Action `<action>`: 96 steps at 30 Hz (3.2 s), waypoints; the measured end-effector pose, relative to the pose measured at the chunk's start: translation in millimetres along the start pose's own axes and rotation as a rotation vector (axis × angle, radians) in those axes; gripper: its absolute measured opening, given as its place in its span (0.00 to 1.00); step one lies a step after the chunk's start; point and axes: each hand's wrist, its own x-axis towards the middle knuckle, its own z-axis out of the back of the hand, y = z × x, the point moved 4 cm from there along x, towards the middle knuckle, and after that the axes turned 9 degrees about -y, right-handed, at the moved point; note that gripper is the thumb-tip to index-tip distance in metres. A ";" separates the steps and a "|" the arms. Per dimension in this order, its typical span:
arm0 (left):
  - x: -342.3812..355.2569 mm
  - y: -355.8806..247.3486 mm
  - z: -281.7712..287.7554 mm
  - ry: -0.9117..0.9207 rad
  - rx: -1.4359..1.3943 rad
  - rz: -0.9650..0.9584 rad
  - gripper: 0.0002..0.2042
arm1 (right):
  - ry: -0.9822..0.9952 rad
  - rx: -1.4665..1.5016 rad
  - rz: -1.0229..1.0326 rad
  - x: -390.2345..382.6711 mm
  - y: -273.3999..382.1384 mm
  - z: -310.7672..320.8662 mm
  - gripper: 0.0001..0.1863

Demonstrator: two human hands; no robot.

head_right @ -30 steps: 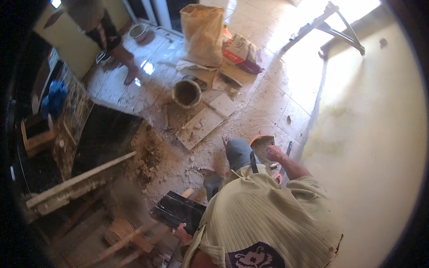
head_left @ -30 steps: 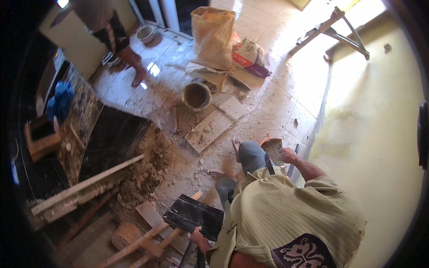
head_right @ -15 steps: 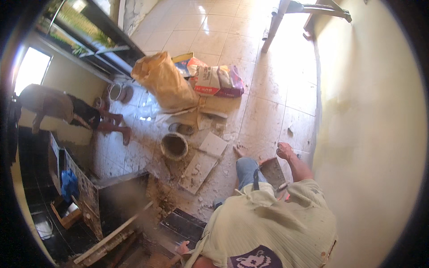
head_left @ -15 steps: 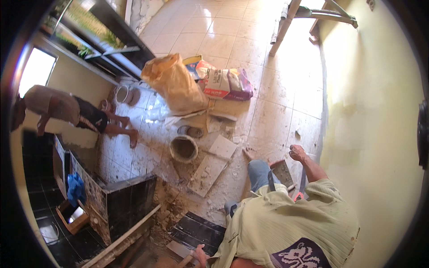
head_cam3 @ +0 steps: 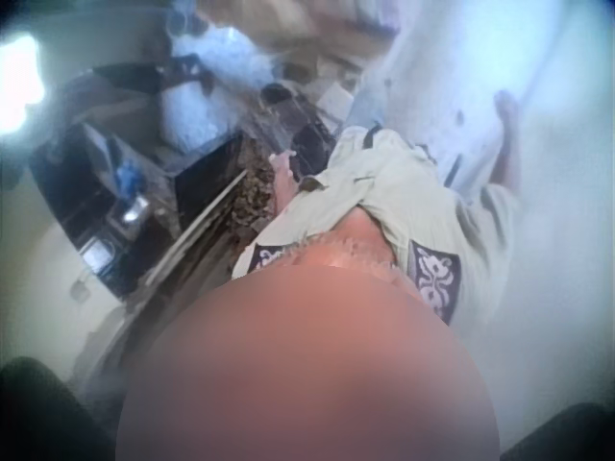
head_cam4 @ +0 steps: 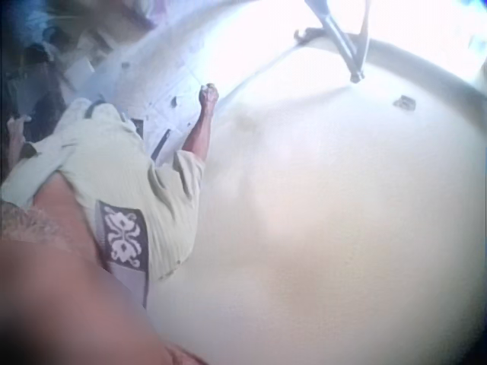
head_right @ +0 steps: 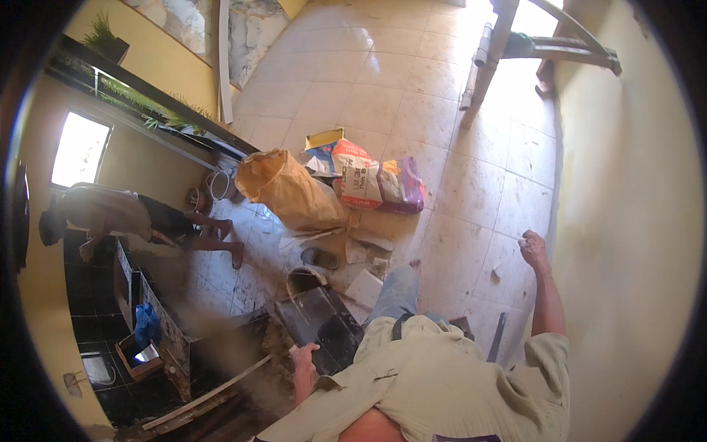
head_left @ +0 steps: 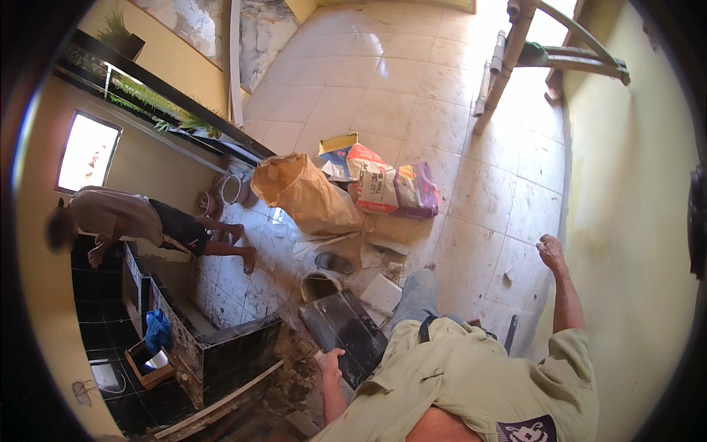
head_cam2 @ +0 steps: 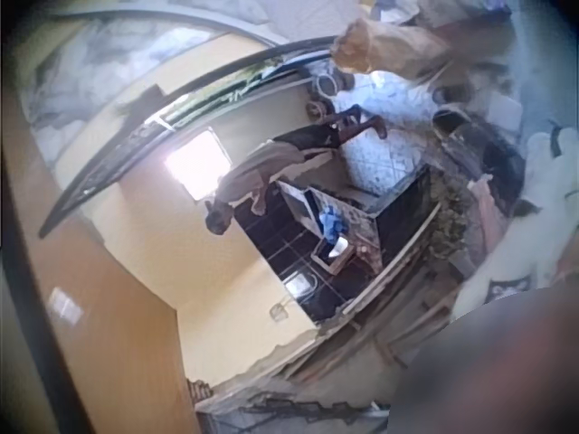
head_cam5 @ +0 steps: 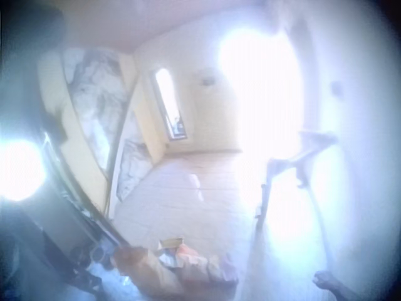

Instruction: The person measures and marks black floor tiles using a tape measure and a straightedge before picking up the tiles and carrying them into a room under renovation.

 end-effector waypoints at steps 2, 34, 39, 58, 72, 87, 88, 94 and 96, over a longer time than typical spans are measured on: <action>3.6 -31.9 -50.5 0.008 -0.032 0.017 0.25 | -0.036 0.023 0.001 48.4 12.6 30.1 0.15; 109.2 -599.0 -644.6 0.375 0.388 -0.338 0.28 | 0.608 -0.194 -0.261 514.1 -42.2 -83.0 0.13; 74.0 -751.8 -768.5 0.036 0.163 -0.111 0.25 | 0.550 0.008 -0.459 622.1 22.8 -76.7 0.14; 0.5 -1224.4 -1298.4 0.366 0.439 -0.539 0.20 | 0.403 0.481 -1.119 961.6 191.7 -108.3 0.13; -235.2 -1405.8 -1713.0 0.591 0.620 -0.554 0.15 | -0.221 0.288 -1.118 1425.4 -160.9 70.4 0.12; -471.5 -1489.2 -2120.8 0.582 1.029 -0.985 0.25 | 0.277 0.474 -1.368 1670.1 -276.2 166.0 0.10; -494.9 -1492.8 -2142.5 0.632 0.989 -0.999 0.27 | 0.284 0.472 -1.355 1689.1 -301.1 168.7 0.10; -553.0 -1513.9 -2268.1 0.632 0.925 -0.925 0.24 | 0.266 0.194 -0.834 1875.3 -443.3 200.0 0.14; -600.3 -1535.2 -2294.6 0.668 0.903 -0.866 0.22 | 0.175 0.371 -1.081 1983.4 -506.8 255.2 0.18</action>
